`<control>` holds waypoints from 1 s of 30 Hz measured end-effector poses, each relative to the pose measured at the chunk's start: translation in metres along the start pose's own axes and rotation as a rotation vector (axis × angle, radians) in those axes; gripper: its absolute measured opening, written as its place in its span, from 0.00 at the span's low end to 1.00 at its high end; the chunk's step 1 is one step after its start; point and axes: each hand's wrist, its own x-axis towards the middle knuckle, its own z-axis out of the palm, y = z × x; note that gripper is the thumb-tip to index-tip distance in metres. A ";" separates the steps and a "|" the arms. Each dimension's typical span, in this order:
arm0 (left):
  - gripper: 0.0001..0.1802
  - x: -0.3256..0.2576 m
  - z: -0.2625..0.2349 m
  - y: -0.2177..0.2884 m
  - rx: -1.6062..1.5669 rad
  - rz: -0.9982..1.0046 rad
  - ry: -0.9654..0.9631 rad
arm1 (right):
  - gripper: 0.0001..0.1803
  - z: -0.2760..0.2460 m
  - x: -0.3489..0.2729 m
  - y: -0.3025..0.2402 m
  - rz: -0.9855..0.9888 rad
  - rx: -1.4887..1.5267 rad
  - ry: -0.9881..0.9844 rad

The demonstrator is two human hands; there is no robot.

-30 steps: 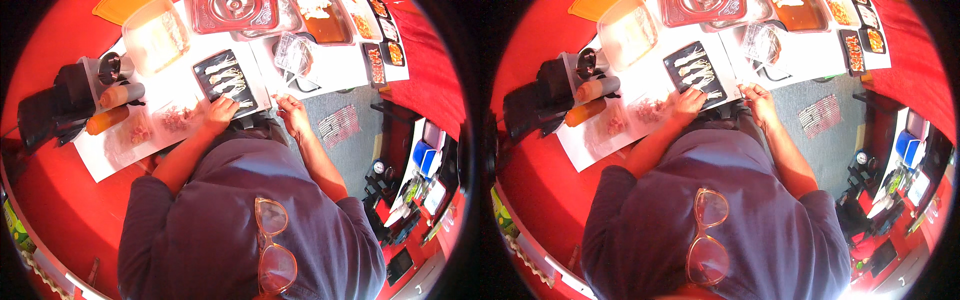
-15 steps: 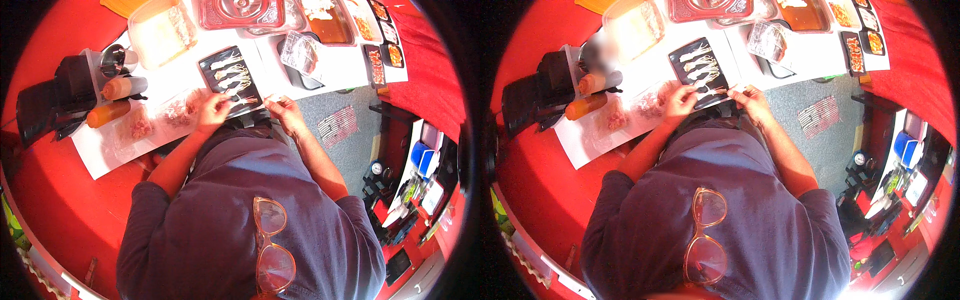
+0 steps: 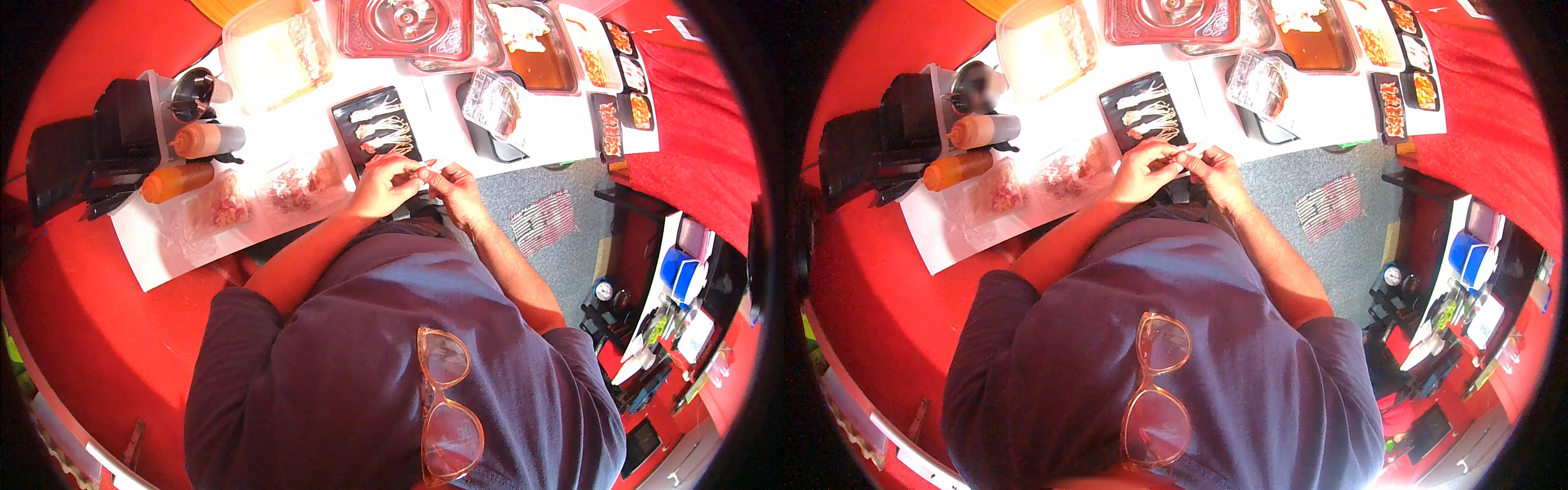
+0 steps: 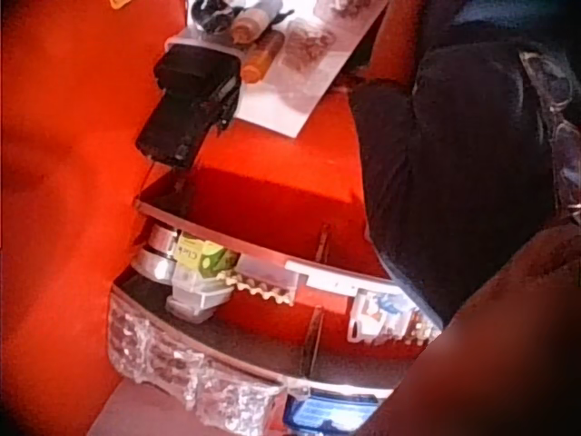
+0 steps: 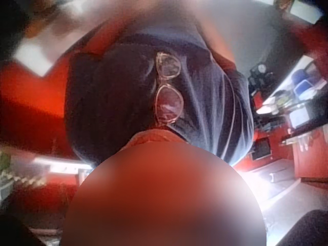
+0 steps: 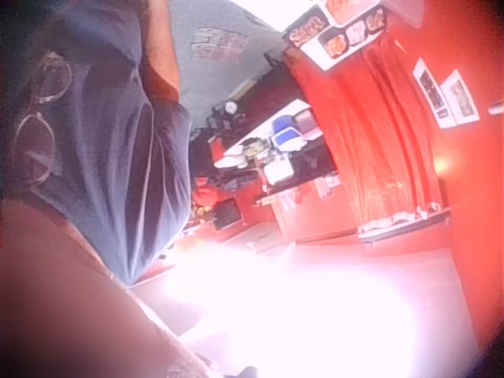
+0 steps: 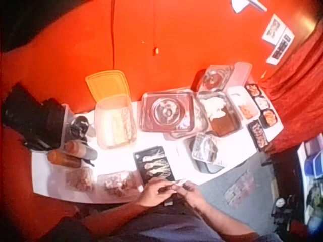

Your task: The person assembles skewers by inserting pieces of meat and vegetables onto sticks, then arranges them in black trays. They drizzle sauce over the skewers and organize multiple trays on a red countertop.

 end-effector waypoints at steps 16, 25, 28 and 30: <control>0.13 -0.008 -0.005 -0.024 -0.984 -0.552 0.106 | 0.08 0.016 0.014 -0.006 -0.149 -0.024 -0.170; 0.14 0.007 -0.035 -0.001 -0.520 -0.302 0.063 | 0.12 0.038 0.050 -0.016 0.207 0.045 -0.086; 0.13 0.017 -0.061 -0.025 -0.329 -0.322 0.042 | 0.15 0.046 0.066 -0.023 0.213 0.038 -0.163; 0.12 0.025 -0.079 -0.046 -0.320 -0.248 0.106 | 0.18 0.048 0.087 -0.024 0.134 -0.025 -0.226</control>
